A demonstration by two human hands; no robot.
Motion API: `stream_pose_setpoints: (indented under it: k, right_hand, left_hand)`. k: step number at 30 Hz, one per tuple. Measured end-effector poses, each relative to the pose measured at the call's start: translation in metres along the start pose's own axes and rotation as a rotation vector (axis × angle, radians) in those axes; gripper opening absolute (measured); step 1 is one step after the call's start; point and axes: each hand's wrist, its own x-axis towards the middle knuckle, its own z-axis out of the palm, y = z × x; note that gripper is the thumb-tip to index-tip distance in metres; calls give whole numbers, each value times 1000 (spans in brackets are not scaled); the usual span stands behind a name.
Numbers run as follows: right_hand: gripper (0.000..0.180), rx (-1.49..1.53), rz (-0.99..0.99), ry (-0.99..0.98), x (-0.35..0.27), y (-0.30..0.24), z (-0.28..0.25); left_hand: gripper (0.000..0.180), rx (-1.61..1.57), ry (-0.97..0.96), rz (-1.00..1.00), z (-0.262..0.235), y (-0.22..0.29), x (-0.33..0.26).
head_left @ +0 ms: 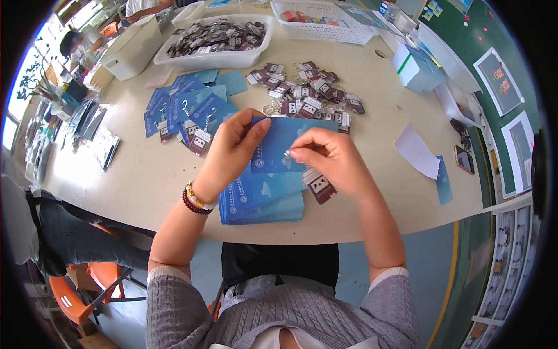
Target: The person assembles keychains by hand and attaches them to cards.
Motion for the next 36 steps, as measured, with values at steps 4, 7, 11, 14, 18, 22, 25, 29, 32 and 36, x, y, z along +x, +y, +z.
stream_pose_setpoints:
  k: [4, 7, 11, 14, 18, 22, 25, 29, 32, 36]
  right_hand:
    - [13, 49, 16, -10, 3, 4, 9]
    - [14, 59, -17, -16, 5, 9, 12]
    - [11, 10, -58, 10, 7, 12, 20]
    - [8, -132, -77, 72, 5, 13, 25]
    - [8, -380, -182, 148, 4, 12, 30]
    - [9, -551, -184, 165, 2, 11, 27]
    - [9, -593, -248, 193, 4, 14, 26]
    - [12, -452, -50, 41, 5, 11, 10]
    - [14, -301, -11, -32, 9, 15, -2]
    - [17, -76, 29, -180, 14, 26, -11]
  left_hand:
    - [19, -215, -12, -17, 9, -11, -1]
    - [19, -281, -28, -86, 16, -13, -3]
    - [19, -312, -40, -99, 15, -19, -5]
    - [19, -333, -64, -125, 18, -25, -4]
    - [19, -266, -11, -65, 20, -29, -5]
    - [20, -160, -78, -135, 14, -25, -6]
    - [18, -119, -14, -87, 13, -24, -8]
    - [17, -35, -59, -66, -1, -20, -3]
    - [17, 33, -84, -117, -13, -6, 0]
    - [15, 88, -110, -22, -28, 5, 9]
